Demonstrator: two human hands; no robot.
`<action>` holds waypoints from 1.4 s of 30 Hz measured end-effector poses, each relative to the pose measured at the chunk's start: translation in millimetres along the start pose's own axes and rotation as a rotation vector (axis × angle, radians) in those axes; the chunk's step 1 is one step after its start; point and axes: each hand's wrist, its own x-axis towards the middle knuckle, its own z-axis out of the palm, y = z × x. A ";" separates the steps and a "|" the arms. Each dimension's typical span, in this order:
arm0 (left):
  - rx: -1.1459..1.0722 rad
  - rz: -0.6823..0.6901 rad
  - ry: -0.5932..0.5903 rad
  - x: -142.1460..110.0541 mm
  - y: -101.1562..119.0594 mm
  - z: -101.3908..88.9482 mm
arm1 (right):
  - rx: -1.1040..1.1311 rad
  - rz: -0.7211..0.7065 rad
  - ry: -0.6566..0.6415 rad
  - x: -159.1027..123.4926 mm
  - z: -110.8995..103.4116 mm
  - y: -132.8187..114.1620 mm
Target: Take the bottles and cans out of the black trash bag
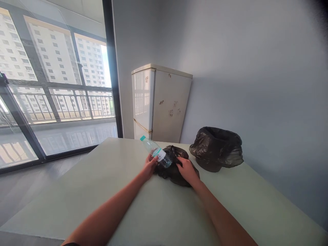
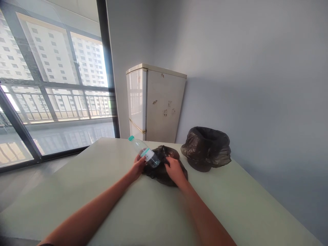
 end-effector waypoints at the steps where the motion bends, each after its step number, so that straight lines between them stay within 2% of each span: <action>1: -0.045 -0.001 0.010 5.0 4.7 -3.8 | -0.029 0.032 -0.002 0.6 0.4 1.9; 3: -0.052 0.044 0.051 15.3 15.2 -12.1 | -0.085 0.085 -0.007 0.8 1.6 5.0; 7: 0.126 0.249 0.212 29.3 41.5 -30.2 | -0.122 0.140 -0.016 0.5 6.1 8.9; 10: 0.471 0.419 0.372 31.3 65.1 -48.6 | -0.115 0.155 -0.012 1.6 9.3 11.7; 12: 0.730 0.506 0.531 30.1 78.4 -63.7 | -0.109 0.151 0.000 2.3 9.9 12.9; 15: 0.964 0.523 0.760 28.1 87.1 -87.6 | -0.109 0.135 0.015 2.1 8.2 11.8; 18: 1.096 0.463 0.883 29.1 83.5 -106.9 | -0.114 0.127 0.024 0.9 6.1 8.8; 21: 1.137 0.395 0.929 32.9 77.1 -119.4 | -0.116 0.128 0.024 0.6 5.4 7.3; 24: 1.188 0.350 0.926 36.1 74.4 -127.5 | -0.111 0.128 0.021 1.0 5.3 7.4; 33: 1.301 0.215 0.995 35.2 71.4 -142.6 | -0.065 0.115 0.007 -1.1 1.3 4.4; 37: 1.321 0.208 0.992 36.4 71.6 -144.3 | -0.064 0.122 -0.005 -0.6 0.1 2.7; 42: 1.338 0.274 0.989 38.1 76.4 -141.2 | -0.086 0.148 0.003 0.5 -1.9 1.8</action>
